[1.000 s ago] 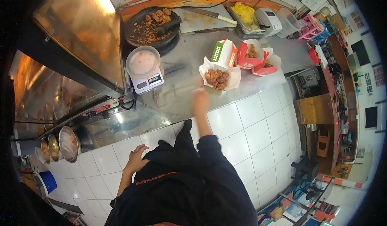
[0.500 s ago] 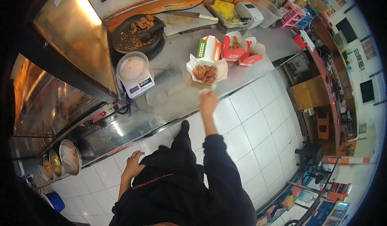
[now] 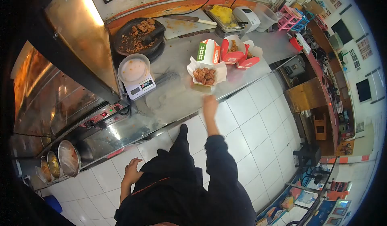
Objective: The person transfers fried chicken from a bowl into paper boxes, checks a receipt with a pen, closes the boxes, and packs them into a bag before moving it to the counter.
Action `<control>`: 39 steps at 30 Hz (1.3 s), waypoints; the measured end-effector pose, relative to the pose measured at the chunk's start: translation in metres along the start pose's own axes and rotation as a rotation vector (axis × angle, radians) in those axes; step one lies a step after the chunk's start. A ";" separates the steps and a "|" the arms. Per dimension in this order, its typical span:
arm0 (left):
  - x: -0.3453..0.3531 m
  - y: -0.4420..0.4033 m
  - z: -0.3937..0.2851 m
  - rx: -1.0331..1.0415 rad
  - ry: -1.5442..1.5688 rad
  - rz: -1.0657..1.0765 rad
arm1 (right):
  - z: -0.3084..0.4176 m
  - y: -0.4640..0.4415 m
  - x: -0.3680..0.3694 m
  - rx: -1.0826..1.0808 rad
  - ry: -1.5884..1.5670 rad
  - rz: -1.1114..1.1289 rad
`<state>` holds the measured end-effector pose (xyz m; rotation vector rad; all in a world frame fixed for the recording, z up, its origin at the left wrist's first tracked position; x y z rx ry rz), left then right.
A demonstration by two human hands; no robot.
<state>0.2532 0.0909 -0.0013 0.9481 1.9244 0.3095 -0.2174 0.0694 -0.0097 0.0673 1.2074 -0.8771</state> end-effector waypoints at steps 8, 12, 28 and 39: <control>0.022 0.001 -0.004 0.012 0.030 0.065 | 0.174 0.087 0.089 -0.164 -0.336 0.137; 0.018 -0.005 -0.011 0.110 0.049 0.046 | 0.230 0.131 0.077 -0.388 -0.575 0.501; 0.079 -0.068 -0.167 0.161 -0.009 0.186 | 0.055 0.038 0.033 -0.153 -0.375 0.305; 0.263 -0.172 -0.260 -0.043 -0.472 0.606 | -0.271 -0.123 -0.085 0.044 -0.173 -0.092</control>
Point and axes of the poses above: each hand's wrist, its own y-axis away from the middle knuckle, its own x-axis out of the palm, z = x × y, the point moved 8 cm from there along -y, towards the middle knuckle, and after that the axes turned 2 degrees about -z, right-handed, at the moved point
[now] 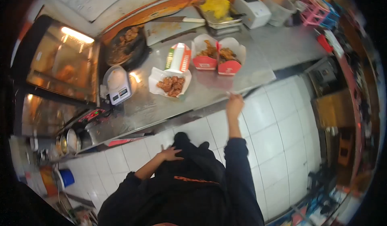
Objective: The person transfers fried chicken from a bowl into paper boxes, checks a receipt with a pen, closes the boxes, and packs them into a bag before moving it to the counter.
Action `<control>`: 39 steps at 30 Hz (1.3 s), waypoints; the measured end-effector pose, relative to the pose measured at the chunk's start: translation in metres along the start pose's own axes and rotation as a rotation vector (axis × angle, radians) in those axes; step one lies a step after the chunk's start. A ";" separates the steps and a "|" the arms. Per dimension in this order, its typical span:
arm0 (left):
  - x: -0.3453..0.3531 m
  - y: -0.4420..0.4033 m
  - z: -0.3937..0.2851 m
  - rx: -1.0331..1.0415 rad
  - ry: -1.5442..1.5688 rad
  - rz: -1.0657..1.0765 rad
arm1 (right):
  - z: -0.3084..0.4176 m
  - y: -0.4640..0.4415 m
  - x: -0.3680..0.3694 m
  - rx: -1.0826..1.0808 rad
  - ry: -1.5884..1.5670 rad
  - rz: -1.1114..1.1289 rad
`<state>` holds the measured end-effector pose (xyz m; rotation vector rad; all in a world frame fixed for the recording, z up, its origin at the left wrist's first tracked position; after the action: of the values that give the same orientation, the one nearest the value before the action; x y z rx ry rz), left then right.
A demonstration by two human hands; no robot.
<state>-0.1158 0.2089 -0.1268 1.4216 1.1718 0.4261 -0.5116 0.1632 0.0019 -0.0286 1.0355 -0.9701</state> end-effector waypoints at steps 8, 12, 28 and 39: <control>-0.071 -0.119 -0.193 0.248 -0.482 -0.065 | -0.129 -0.028 -0.036 0.557 -0.795 0.268; -0.121 -0.191 -0.308 0.238 -0.616 -0.050 | -0.254 -0.091 -0.094 0.762 -0.969 0.077; -0.293 -0.383 -0.652 0.168 -0.005 0.039 | -0.915 -0.192 -0.156 1.762 -1.464 -0.803; -0.384 -0.439 -0.848 -0.016 0.434 -0.285 | -1.186 -0.621 -0.256 1.045 -1.378 -0.817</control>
<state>-1.1425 0.2574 -0.1704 1.1531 1.6907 0.5556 -1.8318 0.4431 -0.1908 -0.2279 -0.8827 -1.7055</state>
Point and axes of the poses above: each hand's wrist, its own y-axis away from the middle knuckle, its own x-axis out of the palm, z = x × y, the point moved 8 cm from there along -y, towards the middle knuckle, and after that the axes turned 2 degrees about -z, right-handed, at the moved point
